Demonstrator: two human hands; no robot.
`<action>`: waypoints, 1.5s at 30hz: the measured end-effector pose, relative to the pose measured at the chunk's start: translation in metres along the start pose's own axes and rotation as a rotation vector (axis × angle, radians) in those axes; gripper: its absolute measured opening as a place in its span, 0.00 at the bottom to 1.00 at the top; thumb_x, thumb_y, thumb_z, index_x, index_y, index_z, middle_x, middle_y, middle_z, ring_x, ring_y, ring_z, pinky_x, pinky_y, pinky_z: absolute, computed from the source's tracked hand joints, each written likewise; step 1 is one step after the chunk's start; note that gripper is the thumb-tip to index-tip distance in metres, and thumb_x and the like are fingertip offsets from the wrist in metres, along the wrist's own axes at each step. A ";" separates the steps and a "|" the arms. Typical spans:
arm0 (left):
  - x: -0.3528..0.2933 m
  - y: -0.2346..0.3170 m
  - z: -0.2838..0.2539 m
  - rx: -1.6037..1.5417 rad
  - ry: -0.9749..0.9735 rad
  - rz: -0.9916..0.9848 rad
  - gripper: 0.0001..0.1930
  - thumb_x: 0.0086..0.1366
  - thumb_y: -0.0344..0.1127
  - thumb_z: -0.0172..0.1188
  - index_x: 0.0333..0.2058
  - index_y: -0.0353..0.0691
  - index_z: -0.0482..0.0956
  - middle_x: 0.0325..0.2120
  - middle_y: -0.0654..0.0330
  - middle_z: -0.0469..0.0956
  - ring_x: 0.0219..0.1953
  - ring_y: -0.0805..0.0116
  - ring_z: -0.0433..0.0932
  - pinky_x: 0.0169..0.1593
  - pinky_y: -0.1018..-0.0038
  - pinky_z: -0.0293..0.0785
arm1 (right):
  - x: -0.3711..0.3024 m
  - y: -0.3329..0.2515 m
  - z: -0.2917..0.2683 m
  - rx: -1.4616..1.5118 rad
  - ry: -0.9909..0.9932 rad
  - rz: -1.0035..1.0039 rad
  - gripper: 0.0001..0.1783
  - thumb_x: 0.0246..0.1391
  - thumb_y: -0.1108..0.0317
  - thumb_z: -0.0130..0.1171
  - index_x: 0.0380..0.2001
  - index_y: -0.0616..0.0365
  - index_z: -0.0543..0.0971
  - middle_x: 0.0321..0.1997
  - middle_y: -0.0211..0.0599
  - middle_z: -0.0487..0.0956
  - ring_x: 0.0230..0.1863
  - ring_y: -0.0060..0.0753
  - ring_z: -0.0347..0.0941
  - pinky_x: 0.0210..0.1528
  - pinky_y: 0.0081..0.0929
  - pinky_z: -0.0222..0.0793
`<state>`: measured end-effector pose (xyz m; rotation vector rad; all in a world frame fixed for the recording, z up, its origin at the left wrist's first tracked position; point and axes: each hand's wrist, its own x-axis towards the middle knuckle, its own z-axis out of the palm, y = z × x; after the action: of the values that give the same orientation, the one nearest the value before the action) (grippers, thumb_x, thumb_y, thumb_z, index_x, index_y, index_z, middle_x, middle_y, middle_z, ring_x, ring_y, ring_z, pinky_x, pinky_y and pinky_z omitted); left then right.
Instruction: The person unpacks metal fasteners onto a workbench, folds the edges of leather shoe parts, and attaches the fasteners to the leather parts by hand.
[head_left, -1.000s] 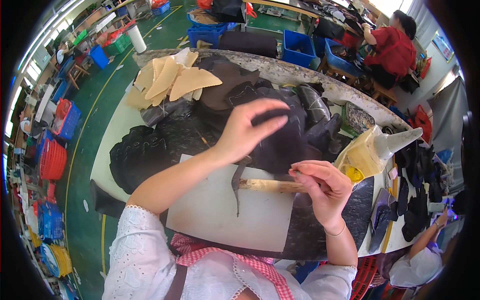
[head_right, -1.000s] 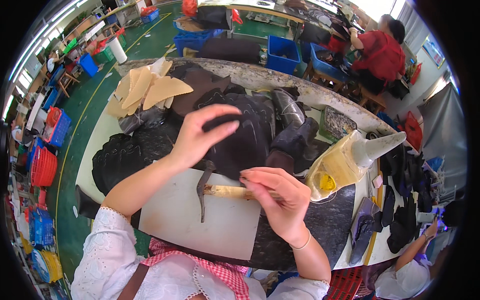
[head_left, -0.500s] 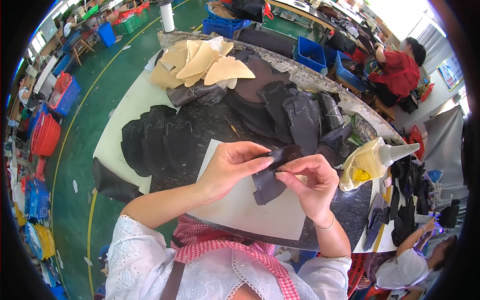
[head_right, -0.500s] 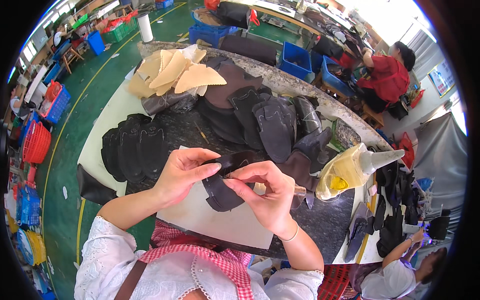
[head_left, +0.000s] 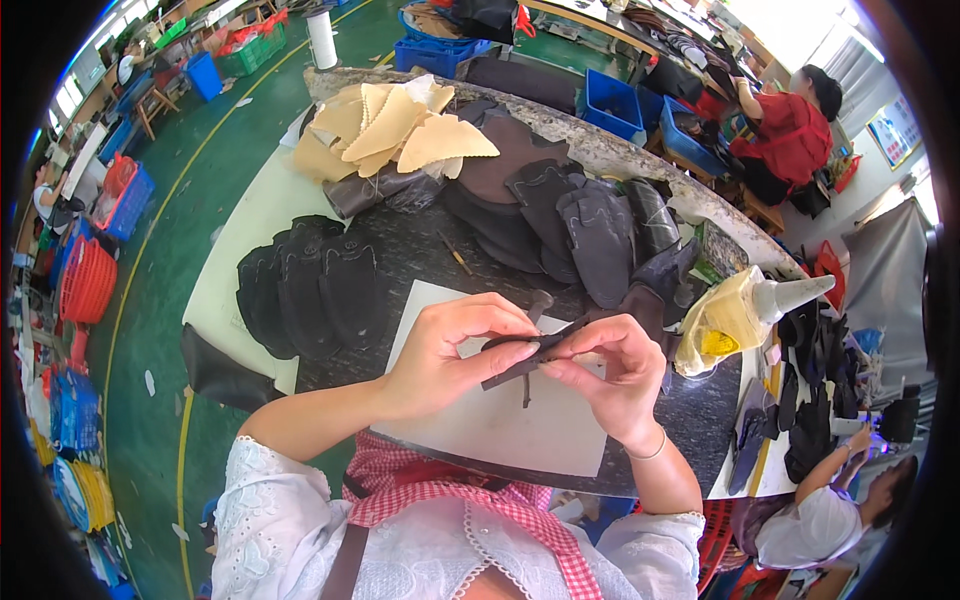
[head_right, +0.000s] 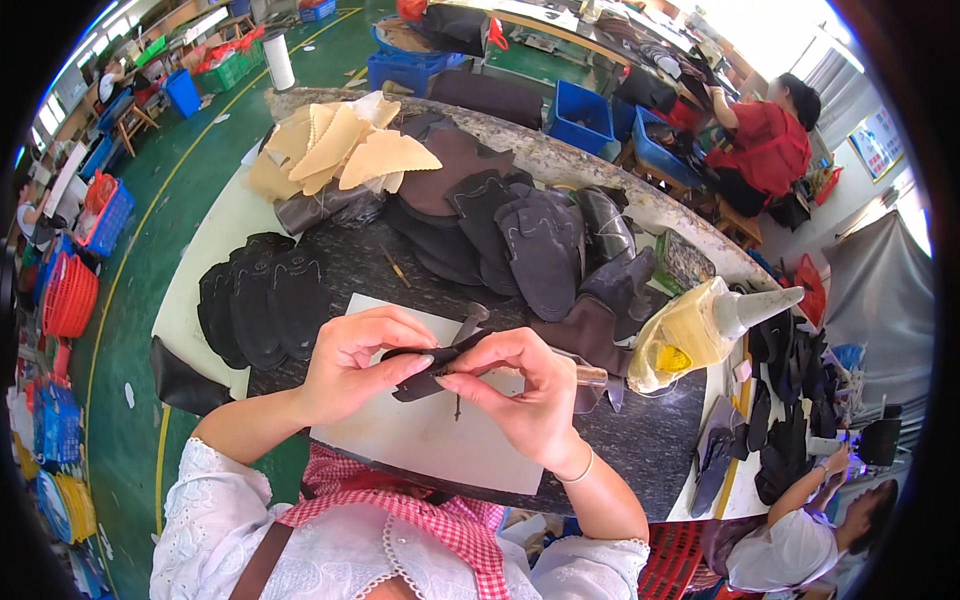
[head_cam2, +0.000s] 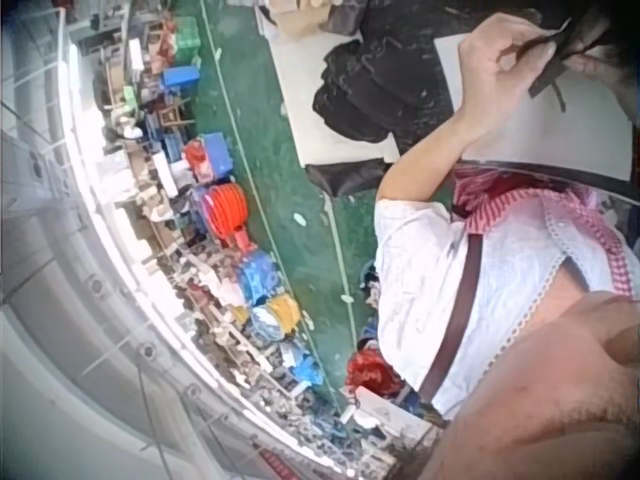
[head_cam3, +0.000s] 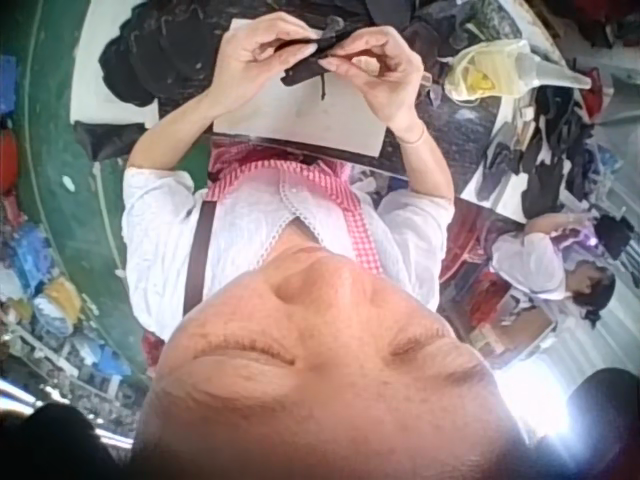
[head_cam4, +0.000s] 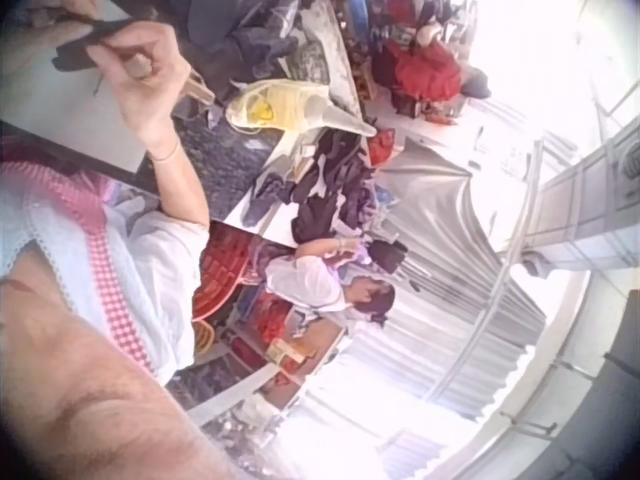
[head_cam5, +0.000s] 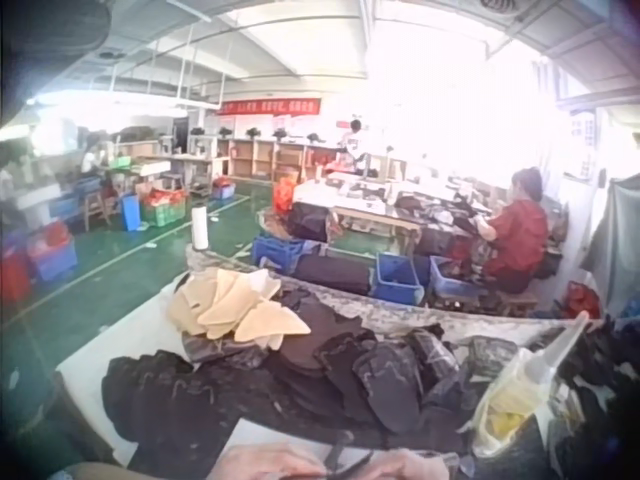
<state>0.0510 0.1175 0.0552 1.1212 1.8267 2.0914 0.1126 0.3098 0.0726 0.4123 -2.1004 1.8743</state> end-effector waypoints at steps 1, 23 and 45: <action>0.000 0.000 0.001 0.003 -0.003 -0.001 0.07 0.58 0.23 0.61 0.37 0.32 0.79 0.36 0.56 0.78 0.36 0.72 0.77 0.40 0.78 0.74 | -0.001 0.001 -0.001 0.003 0.003 -0.001 0.13 0.41 0.82 0.68 0.29 0.64 0.74 0.30 0.36 0.80 0.33 0.24 0.78 0.38 0.22 0.76; -0.011 -0.006 0.013 -0.396 0.073 -0.288 0.07 0.58 0.23 0.62 0.36 0.34 0.79 0.33 0.61 0.76 0.33 0.77 0.74 0.35 0.80 0.69 | 0.001 0.008 -0.007 -0.287 -0.064 -0.185 0.22 0.35 0.77 0.72 0.37 0.62 0.77 0.32 0.37 0.80 0.31 0.33 0.77 0.34 0.23 0.73; -0.067 -0.008 -0.149 0.590 0.510 -0.121 0.13 0.61 0.32 0.58 0.43 0.34 0.76 0.40 0.55 0.77 0.43 0.62 0.75 0.48 0.73 0.68 | 0.110 0.092 0.166 0.039 -0.432 0.213 0.34 0.49 0.67 0.66 0.55 0.66 0.61 0.54 0.47 0.66 0.53 0.36 0.67 0.56 0.30 0.64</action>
<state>0.0045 -0.0361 0.0225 0.5464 2.7926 1.9373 -0.0295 0.1530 0.0151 0.6788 -2.4683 2.0989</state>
